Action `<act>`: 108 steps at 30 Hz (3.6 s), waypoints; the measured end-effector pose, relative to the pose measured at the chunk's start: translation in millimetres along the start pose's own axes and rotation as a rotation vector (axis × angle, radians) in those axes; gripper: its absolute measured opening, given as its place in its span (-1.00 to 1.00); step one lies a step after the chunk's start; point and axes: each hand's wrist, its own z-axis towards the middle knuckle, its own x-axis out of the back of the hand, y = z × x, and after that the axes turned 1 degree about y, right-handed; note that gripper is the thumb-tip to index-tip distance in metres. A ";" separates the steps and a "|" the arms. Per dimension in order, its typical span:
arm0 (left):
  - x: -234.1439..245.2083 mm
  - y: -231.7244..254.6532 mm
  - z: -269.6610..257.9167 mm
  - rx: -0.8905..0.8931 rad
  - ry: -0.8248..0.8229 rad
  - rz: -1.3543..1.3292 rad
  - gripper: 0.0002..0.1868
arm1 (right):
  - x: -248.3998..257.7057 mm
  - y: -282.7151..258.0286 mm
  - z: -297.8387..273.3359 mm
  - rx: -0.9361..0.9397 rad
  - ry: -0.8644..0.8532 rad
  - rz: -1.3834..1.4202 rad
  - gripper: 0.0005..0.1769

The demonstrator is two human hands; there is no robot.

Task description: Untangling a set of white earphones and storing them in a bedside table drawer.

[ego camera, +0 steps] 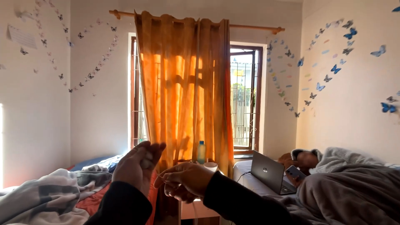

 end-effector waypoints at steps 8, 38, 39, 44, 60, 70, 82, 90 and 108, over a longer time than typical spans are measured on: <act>10.7 -23.3 25.0 -0.314 0.099 1.274 -0.59 | 74.5 15.8 79.5 0.092 -0.065 -0.263 -0.75; 148.5 -120.8 401.9 0.457 -0.470 0.676 -0.33 | 272.6 52.7 391.9 0.055 0.241 -0.265 -0.56; 141.6 -121.3 404.2 0.554 -0.570 0.659 -0.38 | 287.8 65.6 409.7 0.056 0.207 -0.168 -0.57; 147.8 -152.6 451.5 0.603 -0.733 0.358 -0.52 | 288.5 113.0 438.7 -0.082 0.237 0.208 -0.65; 200.6 -272.6 612.2 0.428 -0.272 0.970 -0.38 | 438.8 154.0 494.1 0.233 0.148 -0.421 -0.72; 209.2 -328.2 697.3 0.534 -0.770 0.260 -0.52 | 502.6 277.5 610.7 -0.062 0.018 0.447 -0.87; 278.1 -392.1 853.0 0.120 -0.444 1.129 -0.29 | 566.2 227.3 705.5 -0.007 0.101 -0.567 -0.71; 322.9 -463.8 928.8 0.548 -1.044 0.635 -0.57 | 638.9 249.8 748.0 -0.035 0.177 -0.083 -0.84; 286.9 -410.1 939.8 0.359 -0.277 0.282 -0.23 | 651.0 325.6 787.1 -0.054 -0.191 0.143 -0.76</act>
